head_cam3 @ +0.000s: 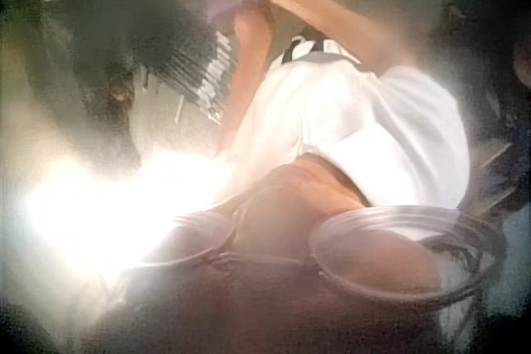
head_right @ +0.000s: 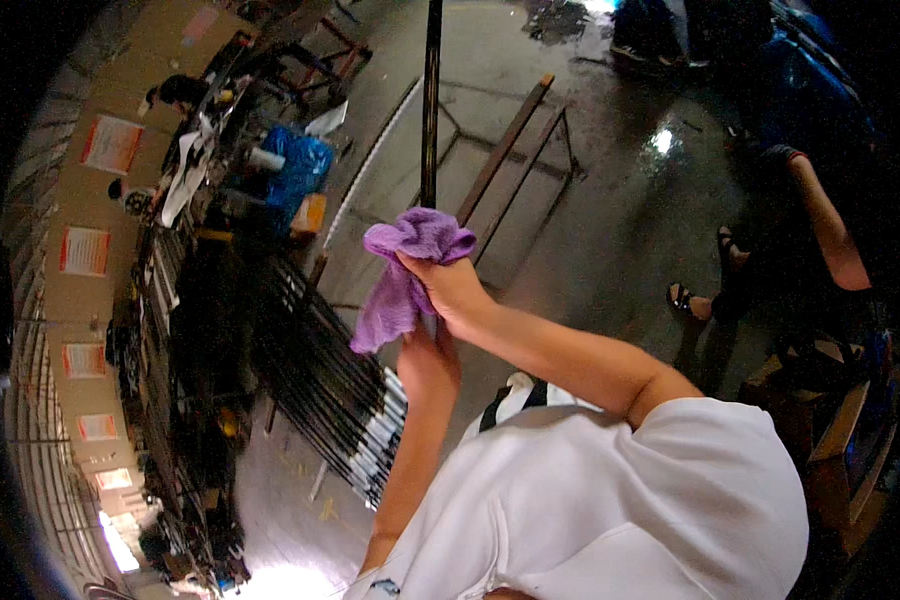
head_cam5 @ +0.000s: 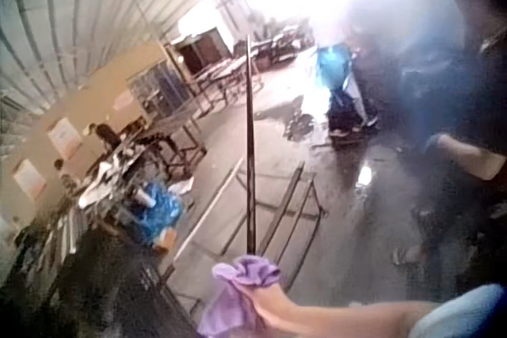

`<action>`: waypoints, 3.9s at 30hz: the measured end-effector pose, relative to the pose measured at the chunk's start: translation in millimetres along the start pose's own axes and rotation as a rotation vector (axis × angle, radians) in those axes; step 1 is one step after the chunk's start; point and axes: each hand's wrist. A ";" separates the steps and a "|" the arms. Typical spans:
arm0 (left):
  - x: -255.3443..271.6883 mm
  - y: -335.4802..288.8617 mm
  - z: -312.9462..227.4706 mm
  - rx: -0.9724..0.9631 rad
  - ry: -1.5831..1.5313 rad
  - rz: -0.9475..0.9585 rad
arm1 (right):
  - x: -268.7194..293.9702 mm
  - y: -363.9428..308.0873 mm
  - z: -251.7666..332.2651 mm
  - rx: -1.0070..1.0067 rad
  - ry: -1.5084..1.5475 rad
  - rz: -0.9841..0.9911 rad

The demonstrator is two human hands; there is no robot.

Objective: The person cleans long black rods by wiping them with a purple cloth. They pick up a rod from a bundle, wipe it down its length, and then place it back onto the bundle.

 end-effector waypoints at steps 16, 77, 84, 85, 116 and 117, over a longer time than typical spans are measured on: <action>-53.6 -197.0 259.5 0.383 0.098 -0.017 | 42.1 226.3 135.4 0.105 0.064 -0.166; -42.4 -431.8 404.3 1.120 0.011 -0.145 | 54.0 381.2 111.3 -0.155 0.017 0.588; -105.3 -291.7 411.9 1.311 -0.175 -0.133 | 18.3 145.7 -68.1 -0.202 -0.430 -0.058; -116.9 -270.9 420.4 1.276 -0.219 -0.179 | 23.4 117.1 -86.7 -0.274 -0.466 -0.073; -187.4 -105.1 481.9 1.004 -0.320 -0.079 | 149.6 -93.3 -72.6 -0.592 -0.523 -0.379; -214.3 -117.3 495.0 0.664 -0.069 -0.132 | 148.9 -95.3 -71.0 -0.598 -0.484 -0.383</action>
Point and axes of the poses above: each hand's wrist, its own y-axis towards the middle knuckle, its own x-axis out of the back of the hand, z = x × y, and after that the axes turned 13 degrees about x, right-handed
